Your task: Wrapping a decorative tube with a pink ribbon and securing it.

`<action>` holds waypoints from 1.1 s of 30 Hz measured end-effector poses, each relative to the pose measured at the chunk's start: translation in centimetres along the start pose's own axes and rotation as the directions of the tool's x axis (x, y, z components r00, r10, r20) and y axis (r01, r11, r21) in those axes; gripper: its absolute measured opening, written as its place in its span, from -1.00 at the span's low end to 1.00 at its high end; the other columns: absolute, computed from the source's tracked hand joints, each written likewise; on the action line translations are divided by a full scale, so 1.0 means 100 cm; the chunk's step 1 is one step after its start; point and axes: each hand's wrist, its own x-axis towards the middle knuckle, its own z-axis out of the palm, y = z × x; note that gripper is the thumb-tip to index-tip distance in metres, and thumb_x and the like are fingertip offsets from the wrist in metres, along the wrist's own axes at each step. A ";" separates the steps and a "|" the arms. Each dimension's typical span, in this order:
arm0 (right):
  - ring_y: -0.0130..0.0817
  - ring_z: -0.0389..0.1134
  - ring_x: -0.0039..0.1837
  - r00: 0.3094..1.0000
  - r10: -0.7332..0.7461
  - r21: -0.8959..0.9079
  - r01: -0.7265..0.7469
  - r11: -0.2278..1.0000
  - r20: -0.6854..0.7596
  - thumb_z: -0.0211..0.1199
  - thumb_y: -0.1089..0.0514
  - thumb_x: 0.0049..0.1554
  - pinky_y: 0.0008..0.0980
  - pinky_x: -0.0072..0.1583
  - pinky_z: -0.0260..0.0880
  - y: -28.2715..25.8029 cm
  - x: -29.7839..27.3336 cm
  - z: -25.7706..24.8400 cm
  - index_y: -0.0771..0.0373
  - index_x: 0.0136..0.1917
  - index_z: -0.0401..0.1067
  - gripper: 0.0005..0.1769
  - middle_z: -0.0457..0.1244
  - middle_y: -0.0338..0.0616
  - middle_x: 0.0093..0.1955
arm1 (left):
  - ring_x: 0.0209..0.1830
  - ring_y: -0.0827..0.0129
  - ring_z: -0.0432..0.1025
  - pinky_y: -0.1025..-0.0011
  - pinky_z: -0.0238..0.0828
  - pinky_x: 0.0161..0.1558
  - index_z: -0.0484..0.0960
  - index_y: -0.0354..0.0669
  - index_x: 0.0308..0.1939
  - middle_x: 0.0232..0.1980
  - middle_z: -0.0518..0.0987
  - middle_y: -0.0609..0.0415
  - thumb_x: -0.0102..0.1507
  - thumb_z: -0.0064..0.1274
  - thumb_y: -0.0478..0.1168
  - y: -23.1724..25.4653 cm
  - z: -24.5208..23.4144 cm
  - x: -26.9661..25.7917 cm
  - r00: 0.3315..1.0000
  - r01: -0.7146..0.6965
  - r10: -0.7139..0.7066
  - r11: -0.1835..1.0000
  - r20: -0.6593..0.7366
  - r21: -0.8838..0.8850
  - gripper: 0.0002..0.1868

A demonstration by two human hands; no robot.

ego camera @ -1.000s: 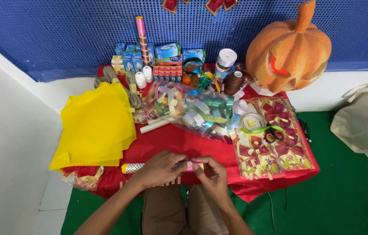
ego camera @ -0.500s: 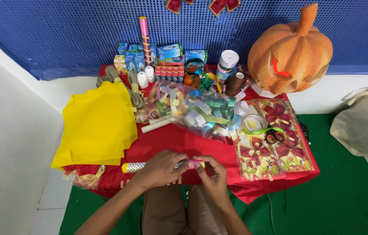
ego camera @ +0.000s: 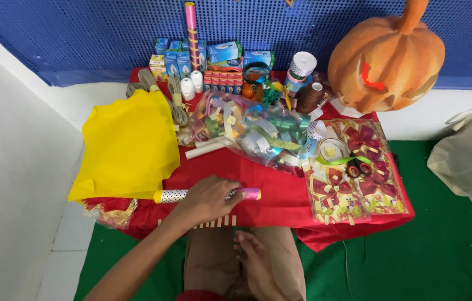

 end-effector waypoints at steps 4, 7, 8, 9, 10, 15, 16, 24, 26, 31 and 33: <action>-0.41 0.29 -0.08 0.998 0.032 -0.029 -0.033 0.999 -0.062 0.32 0.09 0.17 -0.48 -0.10 0.20 -0.024 -0.015 0.029 0.26 0.15 0.60 -0.68 0.33 -0.20 -0.06 | -0.31 0.07 0.56 0.12 0.44 -0.40 0.61 -0.16 0.22 -0.15 0.70 -0.04 0.42 -0.17 0.11 -0.006 0.000 0.004 0.999 0.027 -0.027 1.000 0.019 -0.009 -0.49; -0.45 0.22 -0.18 0.997 0.040 0.072 -0.036 0.997 -0.063 0.40 0.08 0.15 -0.46 -0.15 0.12 -0.029 -0.020 0.038 0.14 0.00 0.52 -0.81 0.24 -0.33 -0.15 | -0.26 0.09 0.54 0.11 0.46 -0.35 0.59 -0.15 0.23 -0.14 0.69 -0.05 0.43 -0.19 0.14 -0.014 0.005 0.006 0.998 0.038 -0.039 0.999 0.054 0.013 -0.47; -0.45 0.21 -0.20 0.993 0.088 0.086 -0.081 0.993 -0.077 0.40 0.07 0.14 -0.47 -0.18 0.10 -0.034 -0.023 0.041 0.16 0.04 0.54 -0.78 0.21 -0.32 -0.18 | -0.26 0.06 0.53 0.09 0.44 -0.32 0.61 -0.15 0.20 -0.17 0.68 -0.07 0.43 -0.20 0.13 -0.016 0.005 0.007 0.999 0.020 -0.020 1.000 0.046 0.004 -0.48; -0.44 0.19 -0.22 0.987 0.135 0.100 -0.126 0.987 -0.091 0.39 0.05 0.14 -0.48 -0.21 0.08 -0.038 -0.026 0.045 0.17 0.07 0.56 -0.73 0.19 -0.30 -0.21 | -0.26 0.03 0.53 0.06 0.42 -0.28 0.62 -0.16 0.18 -0.20 0.67 -0.09 0.44 -0.21 0.12 -0.018 0.006 0.007 0.999 0.002 -0.002 1.000 0.039 -0.005 -0.49; -0.44 0.19 -0.22 0.987 0.134 0.098 -0.125 0.987 -0.093 0.39 0.05 0.14 -0.48 -0.21 0.08 -0.037 -0.024 0.045 0.17 0.07 0.56 -0.73 0.19 -0.30 -0.21 | -0.26 0.03 0.53 0.06 0.42 -0.28 0.62 -0.16 0.18 -0.20 0.67 -0.09 0.44 -0.21 0.12 -0.019 0.005 0.007 0.999 0.001 -0.001 1.000 0.037 -0.008 -0.49; -0.52 0.07 -0.31 0.981 0.193 0.203 -0.184 0.962 -0.026 0.39 -0.01 0.15 -0.49 -0.28 -0.06 -0.036 -0.017 0.046 0.20 0.04 0.53 -0.71 0.07 -0.37 -0.30 | -0.27 0.03 0.54 0.07 0.42 -0.29 0.66 -0.21 0.11 -0.20 0.69 -0.07 0.42 -0.16 0.13 -0.025 0.006 0.008 0.999 -0.054 0.054 0.995 -0.004 -0.080 -0.48; -0.52 0.07 -0.31 0.982 0.188 0.204 -0.179 0.963 -0.027 0.39 -0.01 0.15 -0.49 -0.28 -0.06 -0.038 -0.019 0.047 0.20 0.04 0.53 -0.71 0.07 -0.37 -0.30 | -0.27 0.03 0.54 0.07 0.42 -0.29 0.66 -0.21 0.11 -0.20 0.69 -0.07 0.42 -0.16 0.13 -0.027 0.007 0.009 0.998 -0.059 0.059 0.995 -0.007 -0.079 -0.48; -0.49 0.05 -0.35 0.990 0.130 0.210 -0.115 0.971 -0.059 0.44 0.14 0.14 -0.46 -0.32 -0.07 -0.036 -0.014 0.041 -0.02 -0.31 0.23 -0.62 0.06 -0.35 -0.35 | -0.43 0.27 0.31 0.19 0.11 -0.42 0.55 -0.15 -0.41 -0.45 0.42 0.09 0.44 -0.09 -0.01 -0.031 0.004 0.008 0.993 -0.102 0.106 0.991 0.052 -0.082 -0.60; -0.48 0.05 -0.36 0.994 0.099 0.162 -0.091 0.983 -0.042 0.37 0.18 0.16 -0.48 -0.32 -0.09 -0.034 -0.017 0.036 0.06 -0.23 0.31 -0.76 0.10 -0.31 -0.34 | -0.41 0.26 0.34 0.19 0.14 -0.39 0.61 -0.13 -0.37 -0.43 0.45 0.08 0.43 -0.08 0.01 -0.035 0.000 0.013 0.990 -0.110 0.117 0.991 0.084 -0.081 -0.60; -0.57 0.34 -0.11 0.938 -0.191 -0.522 0.321 0.790 0.288 0.39 0.05 0.17 -0.51 0.03 0.29 -0.131 -0.049 0.013 0.19 -0.23 0.56 -0.79 0.37 -0.33 -0.27 | -0.22 0.22 0.42 0.16 0.20 -0.31 0.69 -0.11 -0.25 -0.24 0.55 0.04 0.41 -0.09 0.03 -0.033 -0.015 0.014 0.968 -0.065 0.086 0.993 0.234 -0.096 -0.63; -0.67 0.06 -0.41 0.636 -0.262 -0.499 0.749 0.436 0.726 0.37 0.21 0.18 -0.62 -0.39 -0.05 -0.163 -0.021 -0.017 0.12 -0.10 0.58 -0.99 0.31 -0.40 -0.31 | -0.73 0.51 0.00 0.34 -0.08 -0.52 0.33 -0.05 -0.64 -0.69 0.17 0.24 0.45 0.03 -0.14 -0.037 -0.010 0.017 0.928 -0.238 0.287 0.947 0.239 -0.215 -0.47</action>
